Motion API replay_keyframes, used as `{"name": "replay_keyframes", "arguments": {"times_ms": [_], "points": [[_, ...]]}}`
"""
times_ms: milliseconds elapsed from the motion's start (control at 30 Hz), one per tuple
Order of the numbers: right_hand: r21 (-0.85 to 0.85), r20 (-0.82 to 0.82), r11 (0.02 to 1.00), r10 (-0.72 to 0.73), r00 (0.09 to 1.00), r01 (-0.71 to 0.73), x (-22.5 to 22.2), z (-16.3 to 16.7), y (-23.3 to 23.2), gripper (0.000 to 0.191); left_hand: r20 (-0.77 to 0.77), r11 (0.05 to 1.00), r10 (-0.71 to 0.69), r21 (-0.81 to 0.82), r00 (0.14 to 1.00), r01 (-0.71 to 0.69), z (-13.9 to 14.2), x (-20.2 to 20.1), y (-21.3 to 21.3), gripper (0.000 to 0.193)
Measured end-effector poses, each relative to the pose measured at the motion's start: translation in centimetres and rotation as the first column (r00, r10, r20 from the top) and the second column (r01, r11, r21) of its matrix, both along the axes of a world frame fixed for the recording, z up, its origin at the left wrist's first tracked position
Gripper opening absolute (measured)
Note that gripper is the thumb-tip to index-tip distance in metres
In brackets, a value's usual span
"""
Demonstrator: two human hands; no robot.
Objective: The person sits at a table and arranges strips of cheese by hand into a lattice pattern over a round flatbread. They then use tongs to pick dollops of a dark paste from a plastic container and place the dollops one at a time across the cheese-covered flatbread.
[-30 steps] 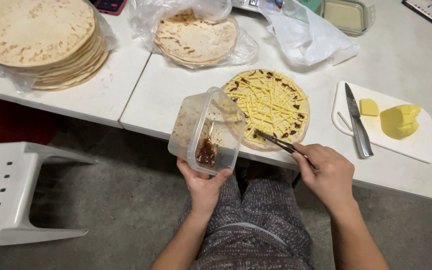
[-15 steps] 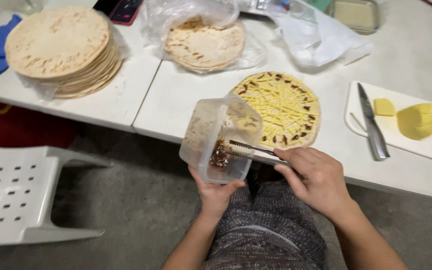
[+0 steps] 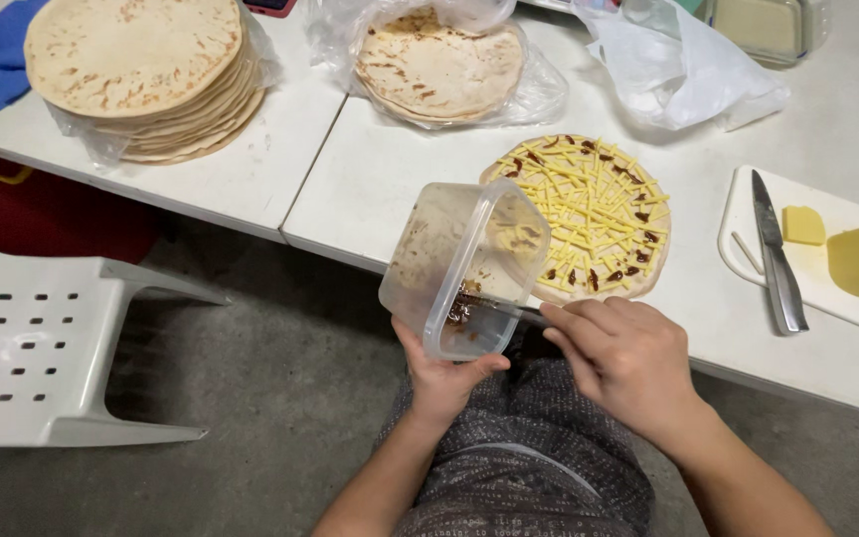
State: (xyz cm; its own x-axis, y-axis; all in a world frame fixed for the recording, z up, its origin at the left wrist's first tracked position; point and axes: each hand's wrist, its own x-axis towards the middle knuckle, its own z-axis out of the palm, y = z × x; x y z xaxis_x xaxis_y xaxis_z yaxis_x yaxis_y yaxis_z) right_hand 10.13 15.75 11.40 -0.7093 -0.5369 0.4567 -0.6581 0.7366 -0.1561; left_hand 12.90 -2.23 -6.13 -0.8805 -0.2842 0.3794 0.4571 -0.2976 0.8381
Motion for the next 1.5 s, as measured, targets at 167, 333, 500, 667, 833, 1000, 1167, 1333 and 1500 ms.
{"name": "replay_keyframes", "arguments": {"times_ms": [167, 333, 500, 667, 833, 1000, 1167, 1333, 1500], "points": [[-0.087, -0.002, 0.996, 0.008, 1.0, -0.008, -0.9, 0.4, 0.5, 0.022, 0.071, 0.997, -0.031, 0.067, 0.997, 0.026, 0.2, -0.7, 0.0, 0.118], [0.024, 0.027, 1.0, 0.0, 1.0, -0.001, -1.5, 0.3, 0.0, 0.026, 0.038, 0.995, -0.057, 0.089, 0.998, 0.054, 0.4, -1.6, 0.3, 0.119], [-0.081, -0.034, 0.997, 0.004, 0.999, -0.007, -2.3, 0.3, 0.6, 0.021, 0.007, 1.0, -0.01, 0.026, 1.0, 0.01, 0.6, -3.3, 0.1, 0.118], [-0.208, 0.012, 0.975, -0.08, 0.997, 0.081, -4.1, 1.4, 2.3, 0.017, -0.022, 0.997, -0.058, 0.051, 0.998, 0.059, 2.0, -6.3, -0.2, 0.118], [-0.266, -0.04, 0.931, -0.269, 0.962, 0.249, -6.3, 1.8, 4.9, 0.014, -0.033, 0.985, 0.141, -0.097, 0.989, -0.143, 3.8, -11.3, -0.9, 0.117], [-0.353, -0.121, 0.874, -0.397, 0.91, 0.335, -8.7, -1.0, 6.0, 0.011, -0.151, 0.981, 0.191, 0.072, 0.97, -0.182, 4.4, -16.1, -1.4, 0.11], [-0.141, -0.198, 0.945, -0.318, 0.927, 0.294, -11.6, -5.2, 4.3, 0.012, -0.075, 0.98, 0.111, 0.173, 0.991, -0.097, 3.6, -16.3, -1.8, 0.103], [-0.216, -0.043, 0.902, -0.392, 0.919, 0.375, -11.5, -5.0, 4.9, 0.011, -0.012, 0.97, 0.104, 0.223, 0.994, -0.099, 3.3, -15.7, -2.5, 0.103], [-0.382, -0.076, 0.878, -0.341, 0.937, 0.289, -10.2, -3.0, 5.4, 0.015, -0.041, 0.994, 0.076, 0.086, 0.996, -0.072, 3.9, -15.3, -2.3, 0.107]]}}
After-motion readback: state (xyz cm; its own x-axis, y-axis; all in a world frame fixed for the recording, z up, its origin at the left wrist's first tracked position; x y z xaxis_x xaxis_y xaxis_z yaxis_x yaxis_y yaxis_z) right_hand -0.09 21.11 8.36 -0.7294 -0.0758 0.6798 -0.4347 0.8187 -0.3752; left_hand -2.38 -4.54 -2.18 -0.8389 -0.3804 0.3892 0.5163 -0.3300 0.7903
